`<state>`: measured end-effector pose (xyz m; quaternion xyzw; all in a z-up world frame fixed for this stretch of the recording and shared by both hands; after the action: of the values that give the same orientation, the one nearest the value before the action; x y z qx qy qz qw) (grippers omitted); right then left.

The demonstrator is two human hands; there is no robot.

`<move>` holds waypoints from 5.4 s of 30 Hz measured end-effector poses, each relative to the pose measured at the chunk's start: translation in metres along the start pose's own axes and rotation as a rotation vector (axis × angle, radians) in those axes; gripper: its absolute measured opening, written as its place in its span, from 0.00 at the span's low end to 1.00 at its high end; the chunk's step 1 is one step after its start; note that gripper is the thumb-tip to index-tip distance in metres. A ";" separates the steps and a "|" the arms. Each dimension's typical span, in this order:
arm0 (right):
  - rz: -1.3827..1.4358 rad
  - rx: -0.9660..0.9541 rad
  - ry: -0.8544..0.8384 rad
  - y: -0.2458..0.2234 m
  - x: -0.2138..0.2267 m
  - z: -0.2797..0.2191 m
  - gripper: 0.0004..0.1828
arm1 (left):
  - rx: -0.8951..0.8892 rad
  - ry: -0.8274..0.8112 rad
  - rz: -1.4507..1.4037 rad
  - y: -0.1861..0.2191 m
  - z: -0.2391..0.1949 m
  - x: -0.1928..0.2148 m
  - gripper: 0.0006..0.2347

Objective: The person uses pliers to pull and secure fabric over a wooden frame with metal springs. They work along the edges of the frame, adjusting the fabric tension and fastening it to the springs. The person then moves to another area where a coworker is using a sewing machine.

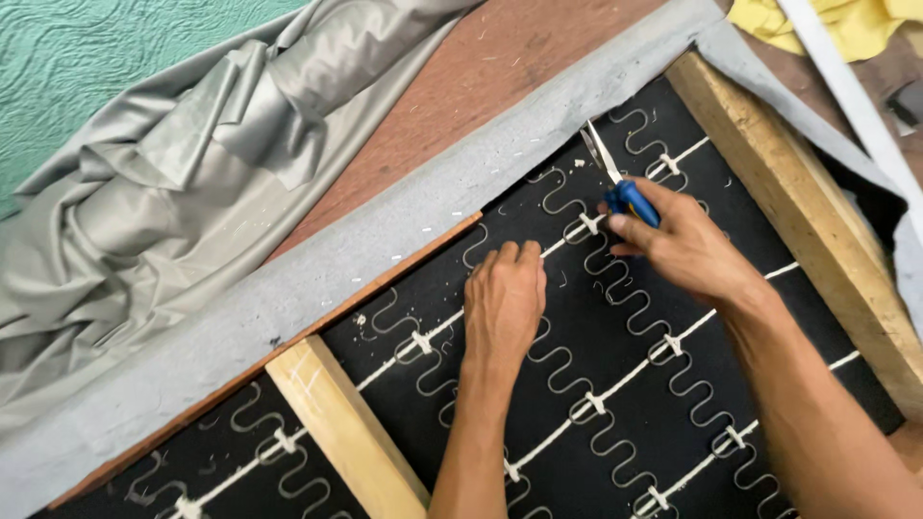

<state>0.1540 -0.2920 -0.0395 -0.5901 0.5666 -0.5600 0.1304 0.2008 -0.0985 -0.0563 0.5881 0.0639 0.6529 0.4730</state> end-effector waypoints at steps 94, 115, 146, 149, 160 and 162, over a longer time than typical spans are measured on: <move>0.947 -0.280 -0.494 -0.022 -0.078 0.007 0.22 | -0.010 -0.142 0.275 0.008 -0.017 -0.040 0.04; -0.893 0.330 0.187 -0.085 -0.059 -0.020 0.27 | -0.009 -0.184 0.267 0.009 -0.018 -0.038 0.07; -0.839 0.530 0.178 -0.101 -0.083 -0.023 0.26 | 0.000 -0.174 0.258 0.001 -0.024 -0.055 0.07; -0.852 0.338 0.145 -0.078 -0.082 -0.009 0.23 | 0.009 -0.201 0.278 0.001 -0.024 -0.058 0.08; 1.222 -0.324 -0.781 -0.032 -0.106 -0.002 0.18 | -0.002 -0.448 0.366 0.007 -0.022 -0.062 0.12; 0.805 -0.228 -0.619 -0.035 -0.093 0.002 0.20 | -0.015 -0.469 0.359 0.007 -0.026 -0.064 0.10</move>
<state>0.1987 -0.2059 -0.0605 -0.4738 0.7412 -0.1993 0.4318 0.1665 -0.1346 -0.1046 0.7211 -0.1572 0.5731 0.3562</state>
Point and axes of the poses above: each hand's wrist, its own z-axis towards the middle knuckle, its own x-axis out of the back of the hand, y = z × x, the point moved 6 cm from there along z, towards the middle knuckle, and after that the axes turned 8 degrees about y, right-handed, at the moved point
